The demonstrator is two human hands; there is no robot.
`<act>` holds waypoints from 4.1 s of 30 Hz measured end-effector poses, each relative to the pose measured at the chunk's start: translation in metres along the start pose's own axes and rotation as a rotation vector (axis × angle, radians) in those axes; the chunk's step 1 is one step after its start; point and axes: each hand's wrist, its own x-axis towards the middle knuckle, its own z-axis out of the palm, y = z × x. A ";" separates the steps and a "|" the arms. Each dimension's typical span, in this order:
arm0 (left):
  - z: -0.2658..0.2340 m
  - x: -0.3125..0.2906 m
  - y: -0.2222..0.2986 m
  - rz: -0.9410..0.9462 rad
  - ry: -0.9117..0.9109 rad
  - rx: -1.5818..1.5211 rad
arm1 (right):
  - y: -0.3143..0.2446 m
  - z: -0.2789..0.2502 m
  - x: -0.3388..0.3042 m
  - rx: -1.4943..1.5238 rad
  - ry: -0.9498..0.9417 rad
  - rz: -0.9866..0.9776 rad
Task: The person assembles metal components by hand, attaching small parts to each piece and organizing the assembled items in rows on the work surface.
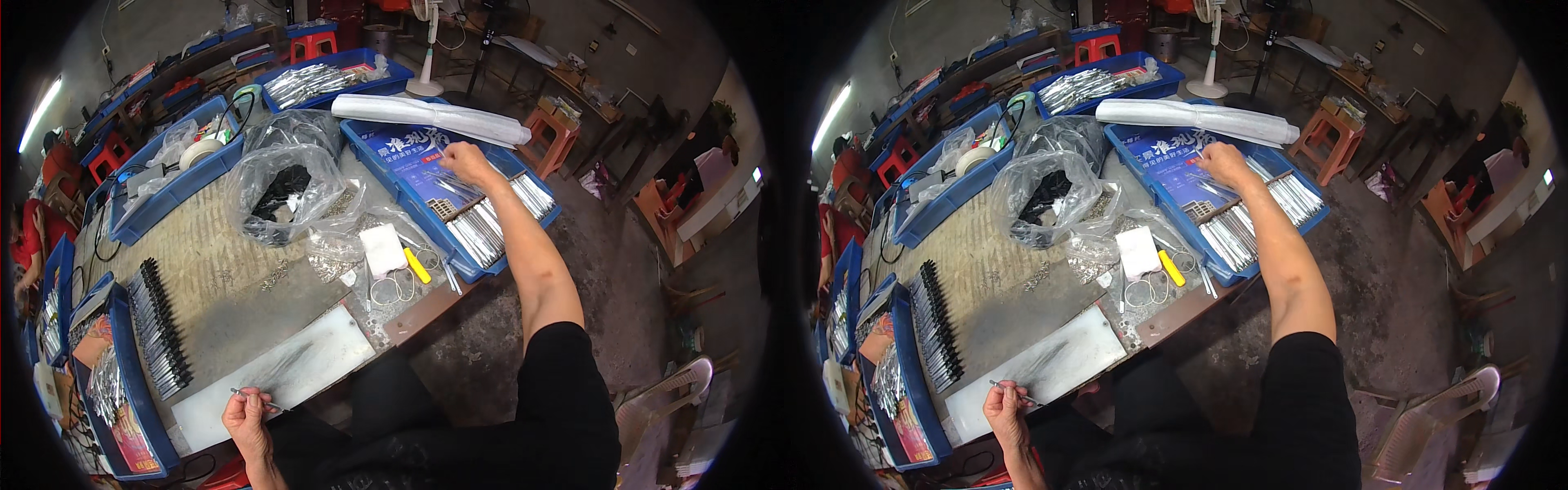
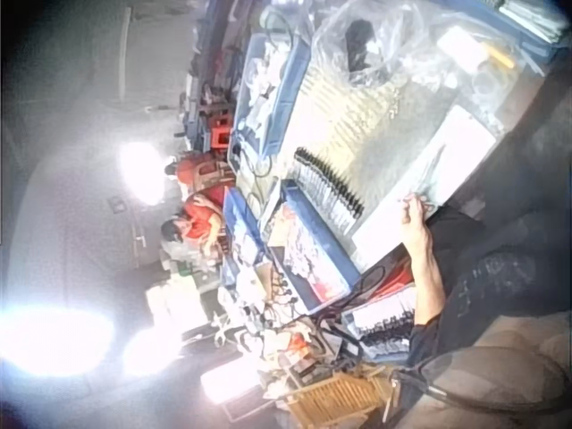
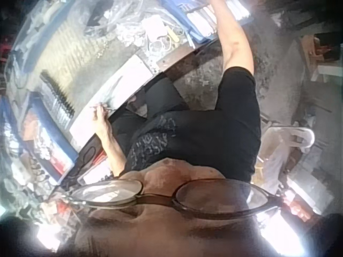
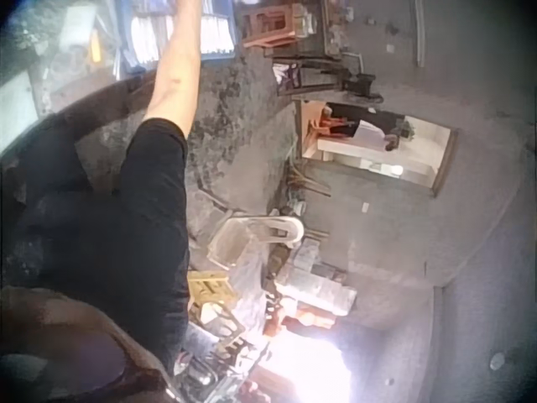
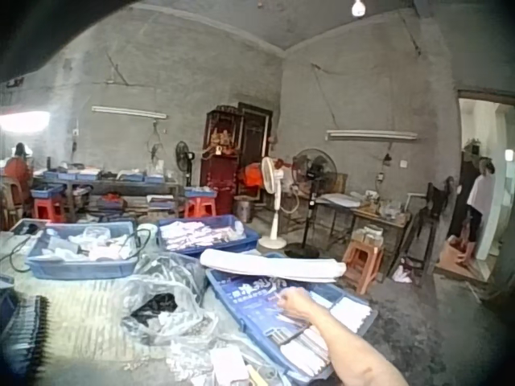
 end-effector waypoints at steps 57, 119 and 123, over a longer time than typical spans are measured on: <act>0.037 -0.003 -0.004 -0.096 -0.258 -0.222 | -0.237 0.120 -0.271 1.205 -0.460 -0.256; 0.030 -0.003 -0.002 -0.024 -0.261 0.063 | -0.244 0.102 -0.257 0.827 -0.385 -0.545; 0.027 -0.009 0.011 0.040 -0.359 0.275 | -0.235 0.088 -0.238 0.800 -0.427 -0.611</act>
